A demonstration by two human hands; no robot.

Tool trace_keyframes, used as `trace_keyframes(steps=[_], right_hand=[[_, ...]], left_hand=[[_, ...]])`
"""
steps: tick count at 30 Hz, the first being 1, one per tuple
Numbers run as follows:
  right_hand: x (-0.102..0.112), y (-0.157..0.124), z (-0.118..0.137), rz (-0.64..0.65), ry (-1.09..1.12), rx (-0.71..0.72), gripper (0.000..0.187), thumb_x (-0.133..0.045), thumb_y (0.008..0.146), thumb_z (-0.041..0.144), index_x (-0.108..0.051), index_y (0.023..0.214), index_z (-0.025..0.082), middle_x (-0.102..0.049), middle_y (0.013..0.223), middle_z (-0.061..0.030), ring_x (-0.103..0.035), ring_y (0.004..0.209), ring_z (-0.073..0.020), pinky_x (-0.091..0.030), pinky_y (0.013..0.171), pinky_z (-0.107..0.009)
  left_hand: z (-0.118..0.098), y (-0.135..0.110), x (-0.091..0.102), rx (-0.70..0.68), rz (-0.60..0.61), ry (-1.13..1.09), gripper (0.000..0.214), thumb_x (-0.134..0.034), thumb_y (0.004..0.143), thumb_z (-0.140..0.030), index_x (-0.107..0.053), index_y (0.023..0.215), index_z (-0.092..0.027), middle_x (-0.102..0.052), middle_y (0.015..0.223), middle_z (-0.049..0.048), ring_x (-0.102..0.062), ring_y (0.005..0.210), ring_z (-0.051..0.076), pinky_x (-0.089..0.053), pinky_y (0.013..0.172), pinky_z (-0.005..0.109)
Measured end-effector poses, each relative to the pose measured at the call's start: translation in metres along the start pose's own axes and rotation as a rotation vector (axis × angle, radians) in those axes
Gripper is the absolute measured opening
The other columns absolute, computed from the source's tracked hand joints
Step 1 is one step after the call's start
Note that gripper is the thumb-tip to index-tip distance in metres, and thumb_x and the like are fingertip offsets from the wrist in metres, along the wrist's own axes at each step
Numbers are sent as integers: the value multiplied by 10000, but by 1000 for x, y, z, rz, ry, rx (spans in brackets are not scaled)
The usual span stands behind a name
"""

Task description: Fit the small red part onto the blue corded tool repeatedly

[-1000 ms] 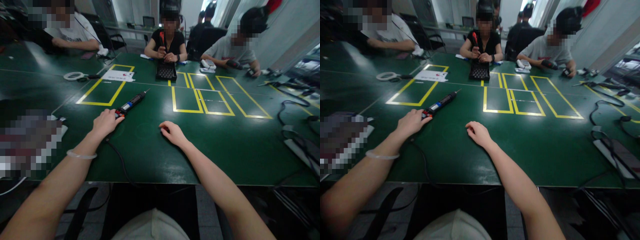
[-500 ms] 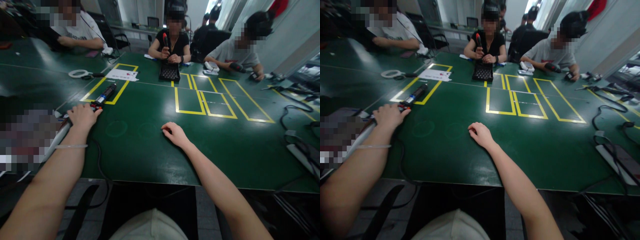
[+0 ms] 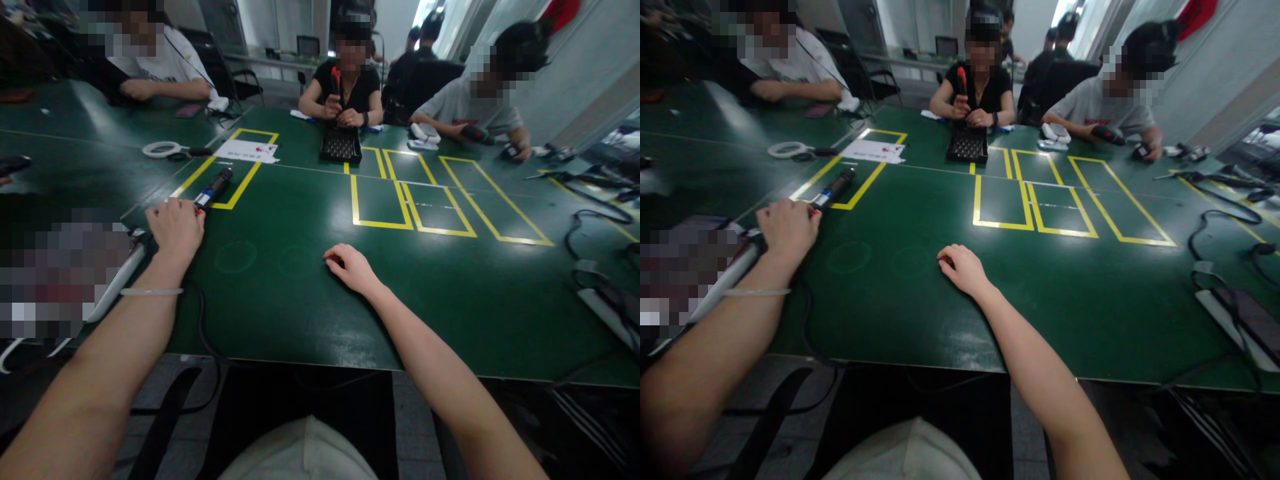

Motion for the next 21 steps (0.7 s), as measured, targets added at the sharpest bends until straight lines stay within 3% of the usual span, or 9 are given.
trace_keyframes(steps=[5, 9, 13, 17, 21], right_hand=[[-1, 0, -2, 0, -15, 12, 104, -583, 928, 171, -669, 983, 185, -641, 889, -45, -580, 860, -190, -442, 817, -318], [-3, 1, -3, -8, -19, 32, 101, -583, 929, 178, -667, 983, 190, -646, 898, -46, -583, 869, -193, -442, 818, -322], [-3, 1, -4, -9, -24, 27, 97, -584, 929, 189, -668, 976, 189, -648, 892, -49, -584, 864, -197, -445, 809, -326], [-3, 1, -2, -23, 34, 19, 104, -577, 925, 184, -669, 973, 194, -657, 897, -48, -592, 852, -187, -455, 796, -317], [-4, 0, 0, -45, 196, 19, 121, -566, 922, 193, -663, 995, 188, -670, 908, -42, -608, 814, -163, -473, 772, -297]], left_hand=[[0, 2, 0, 27, 23, -86, 461, -376, 1008, -363, -579, 1240, -21, -588, 1242, 230, -512, 1094, 335, -348, 926, 428], [-1, 2, 2, 87, -26, -215, 437, -406, 1000, -371, -604, 1234, -59, -577, 1267, 204, -513, 1095, 318, -365, 952, 447], [-16, 5, 6, 102, 8, -542, 357, -495, 979, -345, -637, 1188, -93, -633, 1197, 139, -551, 1052, 250, -425, 977, 407], [-58, -6, 28, 2, 271, -1201, 292, -538, 972, -282, -624, 1161, -77, -696, 1095, 110, -647, 914, 177, -510, 951, 369], [-110, -34, 61, -253, 582, -1421, 320, -657, 899, -358, -669, 1109, -116, -706, 1068, 99, -689, 878, 187, -565, 883, 361]])
Point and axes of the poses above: each hand's wrist, its own y-axis towards the middle knuckle, its own x-axis out of the back of the hand, z = x × y, the point moved 1 cm from there along y, towards the middle knuckle
